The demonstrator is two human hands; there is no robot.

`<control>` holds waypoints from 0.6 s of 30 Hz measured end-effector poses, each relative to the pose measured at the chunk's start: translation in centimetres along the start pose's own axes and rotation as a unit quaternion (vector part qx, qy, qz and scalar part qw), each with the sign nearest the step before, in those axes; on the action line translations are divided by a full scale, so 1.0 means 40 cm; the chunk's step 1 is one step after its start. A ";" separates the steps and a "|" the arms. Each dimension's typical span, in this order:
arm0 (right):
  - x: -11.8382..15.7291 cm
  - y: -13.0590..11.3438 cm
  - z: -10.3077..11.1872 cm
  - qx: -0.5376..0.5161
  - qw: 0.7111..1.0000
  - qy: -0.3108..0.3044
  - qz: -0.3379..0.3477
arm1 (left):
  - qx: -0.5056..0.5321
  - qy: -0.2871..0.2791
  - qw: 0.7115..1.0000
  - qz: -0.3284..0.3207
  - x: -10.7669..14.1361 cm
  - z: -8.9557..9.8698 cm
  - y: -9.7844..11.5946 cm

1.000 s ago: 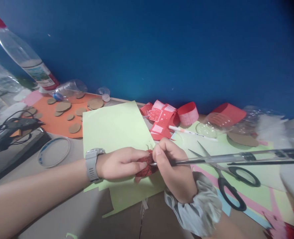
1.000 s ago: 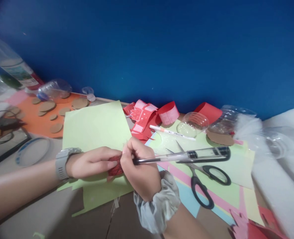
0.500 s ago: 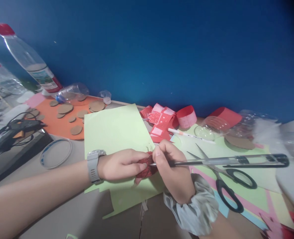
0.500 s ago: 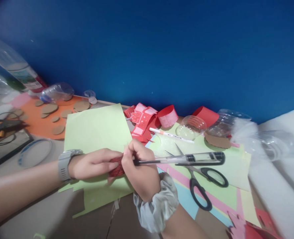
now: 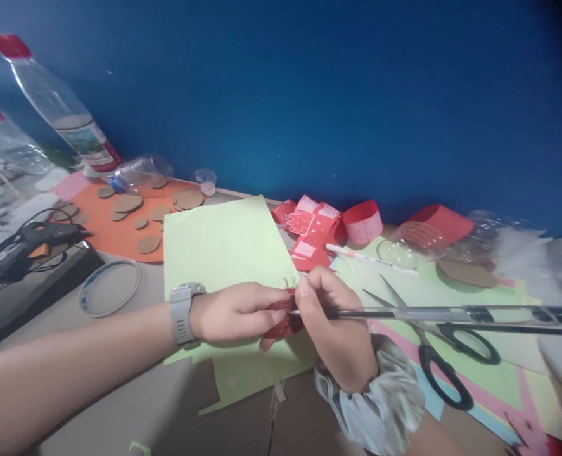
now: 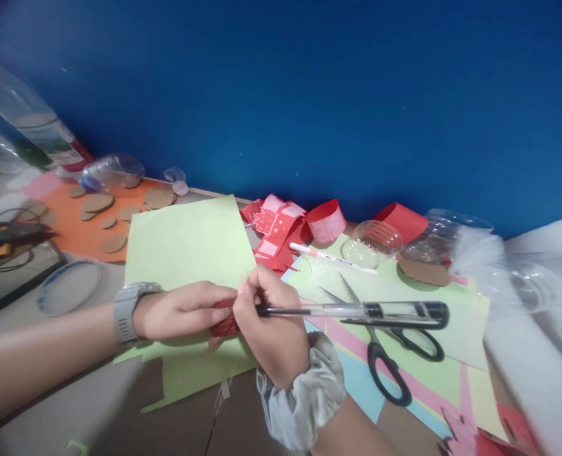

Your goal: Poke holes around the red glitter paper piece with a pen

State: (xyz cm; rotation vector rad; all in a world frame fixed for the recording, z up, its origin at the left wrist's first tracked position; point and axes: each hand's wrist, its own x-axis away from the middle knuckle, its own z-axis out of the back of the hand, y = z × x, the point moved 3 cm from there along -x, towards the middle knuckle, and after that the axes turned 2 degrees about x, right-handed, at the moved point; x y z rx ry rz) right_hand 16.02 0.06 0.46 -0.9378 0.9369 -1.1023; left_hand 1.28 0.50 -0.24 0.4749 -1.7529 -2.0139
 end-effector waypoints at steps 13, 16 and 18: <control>0.000 -0.001 0.002 0.003 1.000 -0.003 -0.001 | 0.015 -0.001 1.000 -0.016 -0.002 -0.001 0.008; -0.001 -0.001 0.002 0.003 1.000 -0.002 0.003 | 0.011 -0.001 1.000 -0.012 -0.002 0.000 0.008; 0.001 -0.002 0.002 0.009 1.000 -0.002 0.010 | 0.006 -0.001 1.000 -0.008 -0.003 0.001 0.008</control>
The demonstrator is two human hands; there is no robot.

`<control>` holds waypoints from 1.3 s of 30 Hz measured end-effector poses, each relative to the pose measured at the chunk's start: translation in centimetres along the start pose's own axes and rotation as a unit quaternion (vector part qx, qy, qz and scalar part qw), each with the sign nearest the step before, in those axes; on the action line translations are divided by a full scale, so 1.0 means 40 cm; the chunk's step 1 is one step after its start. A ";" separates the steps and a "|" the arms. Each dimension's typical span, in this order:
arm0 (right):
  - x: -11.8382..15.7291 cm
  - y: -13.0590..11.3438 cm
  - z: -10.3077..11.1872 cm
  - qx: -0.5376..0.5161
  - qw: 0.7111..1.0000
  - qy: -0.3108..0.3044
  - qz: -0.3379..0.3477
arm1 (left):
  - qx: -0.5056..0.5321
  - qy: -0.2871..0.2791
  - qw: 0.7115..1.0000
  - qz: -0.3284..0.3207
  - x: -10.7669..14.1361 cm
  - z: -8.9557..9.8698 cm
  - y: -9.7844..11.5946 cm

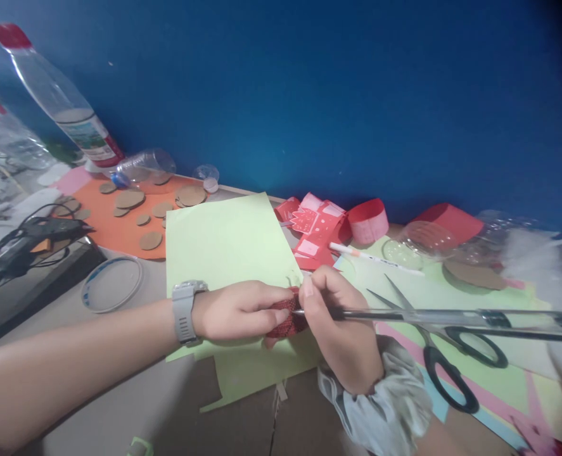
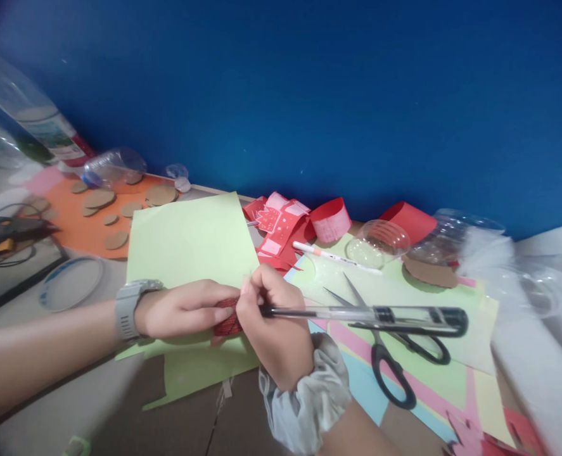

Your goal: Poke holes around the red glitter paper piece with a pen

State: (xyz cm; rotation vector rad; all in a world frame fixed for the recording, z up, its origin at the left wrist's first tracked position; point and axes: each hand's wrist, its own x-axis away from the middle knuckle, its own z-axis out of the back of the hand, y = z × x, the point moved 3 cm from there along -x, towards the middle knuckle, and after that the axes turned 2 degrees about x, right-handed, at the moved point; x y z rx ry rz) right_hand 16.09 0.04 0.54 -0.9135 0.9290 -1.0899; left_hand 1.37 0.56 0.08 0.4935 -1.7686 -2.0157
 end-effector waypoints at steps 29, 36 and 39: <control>0.002 -0.006 0.000 -0.009 1.000 -0.005 -0.012 | -0.002 -0.001 1.000 -0.004 0.003 -0.001 -0.005; 0.002 0.001 0.002 -0.013 1.000 -0.004 -0.009 | 0.004 -0.001 1.000 -0.009 0.000 -0.002 -0.006; 0.003 0.002 0.002 -0.018 1.000 -0.001 -0.009 | 0.016 -0.007 1.000 -0.008 0.000 -0.001 -0.003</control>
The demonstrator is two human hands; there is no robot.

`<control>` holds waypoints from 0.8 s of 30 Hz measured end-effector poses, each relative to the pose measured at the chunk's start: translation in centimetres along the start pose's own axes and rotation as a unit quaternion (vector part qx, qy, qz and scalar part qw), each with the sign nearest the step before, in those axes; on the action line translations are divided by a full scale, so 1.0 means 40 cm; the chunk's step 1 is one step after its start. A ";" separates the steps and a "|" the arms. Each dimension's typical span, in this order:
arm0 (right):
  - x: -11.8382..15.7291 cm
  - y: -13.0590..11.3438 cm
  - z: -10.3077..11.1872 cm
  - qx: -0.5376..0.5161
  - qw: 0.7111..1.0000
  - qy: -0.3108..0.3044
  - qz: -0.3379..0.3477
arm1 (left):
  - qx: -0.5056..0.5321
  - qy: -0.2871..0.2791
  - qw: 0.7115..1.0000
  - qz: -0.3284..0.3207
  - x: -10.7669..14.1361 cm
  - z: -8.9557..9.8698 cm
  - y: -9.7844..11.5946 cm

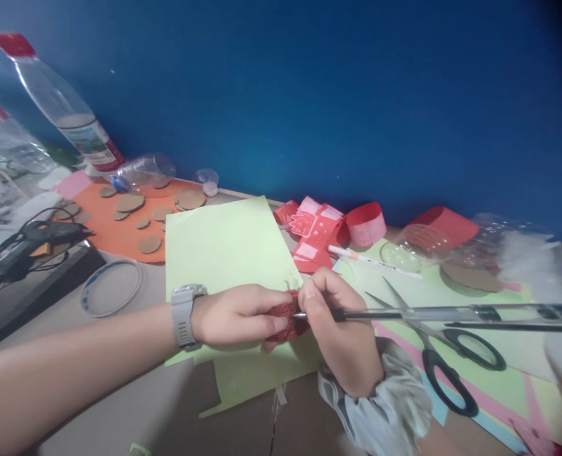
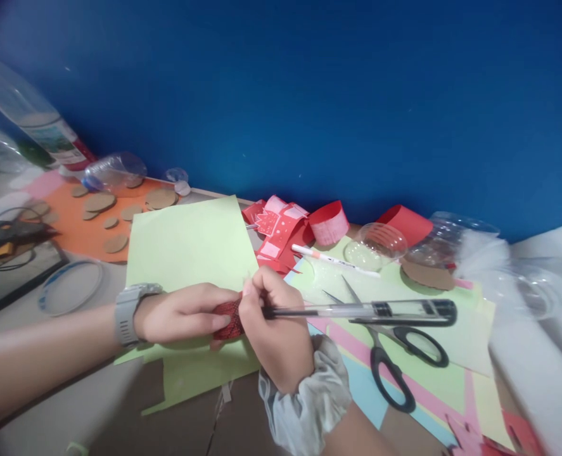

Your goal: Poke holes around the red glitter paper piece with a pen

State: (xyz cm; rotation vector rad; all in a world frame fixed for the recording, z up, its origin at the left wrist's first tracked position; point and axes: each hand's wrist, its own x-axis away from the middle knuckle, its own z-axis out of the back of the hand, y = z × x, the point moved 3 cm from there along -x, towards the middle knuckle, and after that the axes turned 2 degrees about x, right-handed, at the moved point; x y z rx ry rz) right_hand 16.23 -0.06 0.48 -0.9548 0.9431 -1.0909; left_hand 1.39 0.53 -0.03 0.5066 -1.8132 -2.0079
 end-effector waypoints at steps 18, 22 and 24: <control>0.003 0.001 -0.005 0.012 0.999 0.031 -0.014 | -0.019 0.005 1.000 0.008 0.002 -0.001 -0.003; 0.003 -0.002 -0.005 0.019 0.999 0.030 -0.017 | -0.016 0.007 1.000 0.008 0.000 0.001 0.001; 0.002 -0.002 -0.004 0.026 0.999 0.030 -0.014 | -0.014 0.008 1.000 0.007 -0.001 0.002 0.004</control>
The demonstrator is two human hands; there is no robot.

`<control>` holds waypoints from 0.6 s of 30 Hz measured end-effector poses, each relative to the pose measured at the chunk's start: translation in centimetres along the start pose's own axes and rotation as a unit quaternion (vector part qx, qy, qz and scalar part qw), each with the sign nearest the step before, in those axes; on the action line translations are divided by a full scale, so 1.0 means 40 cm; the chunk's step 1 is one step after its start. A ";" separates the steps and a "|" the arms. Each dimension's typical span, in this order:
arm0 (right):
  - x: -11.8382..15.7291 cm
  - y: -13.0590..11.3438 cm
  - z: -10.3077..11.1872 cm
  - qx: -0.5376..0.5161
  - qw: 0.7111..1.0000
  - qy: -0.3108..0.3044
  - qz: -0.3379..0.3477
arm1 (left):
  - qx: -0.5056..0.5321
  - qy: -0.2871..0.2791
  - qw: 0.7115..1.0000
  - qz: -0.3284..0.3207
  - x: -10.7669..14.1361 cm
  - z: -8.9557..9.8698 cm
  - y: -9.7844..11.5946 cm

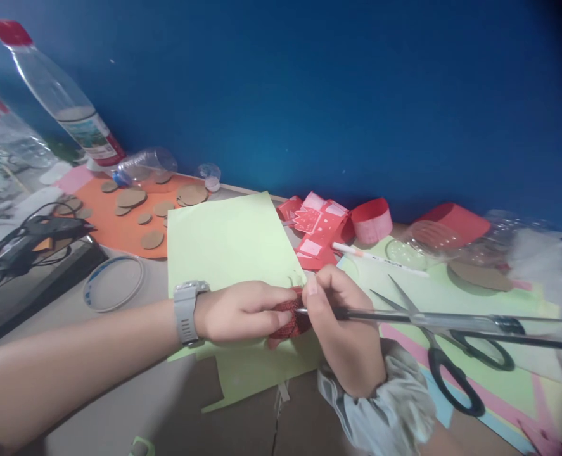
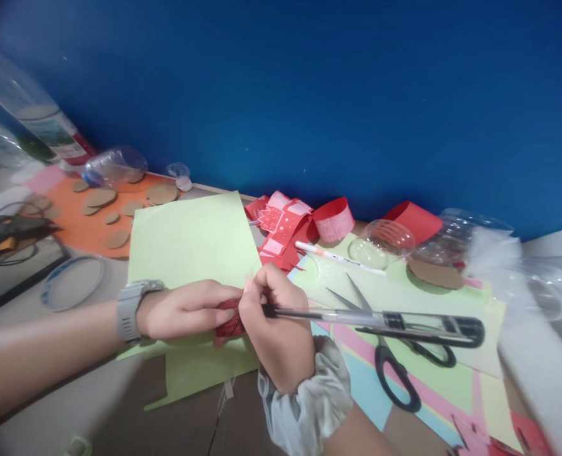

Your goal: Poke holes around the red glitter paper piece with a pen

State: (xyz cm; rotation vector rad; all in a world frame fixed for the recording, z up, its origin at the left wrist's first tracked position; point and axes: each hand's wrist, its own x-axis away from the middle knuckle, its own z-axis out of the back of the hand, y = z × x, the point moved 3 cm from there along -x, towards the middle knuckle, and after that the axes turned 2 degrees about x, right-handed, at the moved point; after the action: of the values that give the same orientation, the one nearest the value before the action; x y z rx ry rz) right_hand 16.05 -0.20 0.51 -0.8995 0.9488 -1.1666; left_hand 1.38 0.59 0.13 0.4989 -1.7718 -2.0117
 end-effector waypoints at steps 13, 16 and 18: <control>0.001 0.003 0.000 0.006 1.000 0.002 0.012 | -0.012 -0.001 1.000 0.004 0.003 -0.003 0.000; 0.002 0.006 0.000 0.009 1.000 0.001 0.004 | -0.010 -0.001 1.000 0.002 0.003 -0.002 -0.001; 0.002 0.004 0.000 0.012 1.000 0.002 0.010 | -0.010 -0.001 1.000 0.001 0.003 -0.002 -0.003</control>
State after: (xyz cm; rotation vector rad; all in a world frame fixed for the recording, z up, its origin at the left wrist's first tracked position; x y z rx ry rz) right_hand 16.13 -0.25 0.35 -0.8665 0.9426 -1.1620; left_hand 1.32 0.48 0.02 0.4874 -1.7510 -2.0278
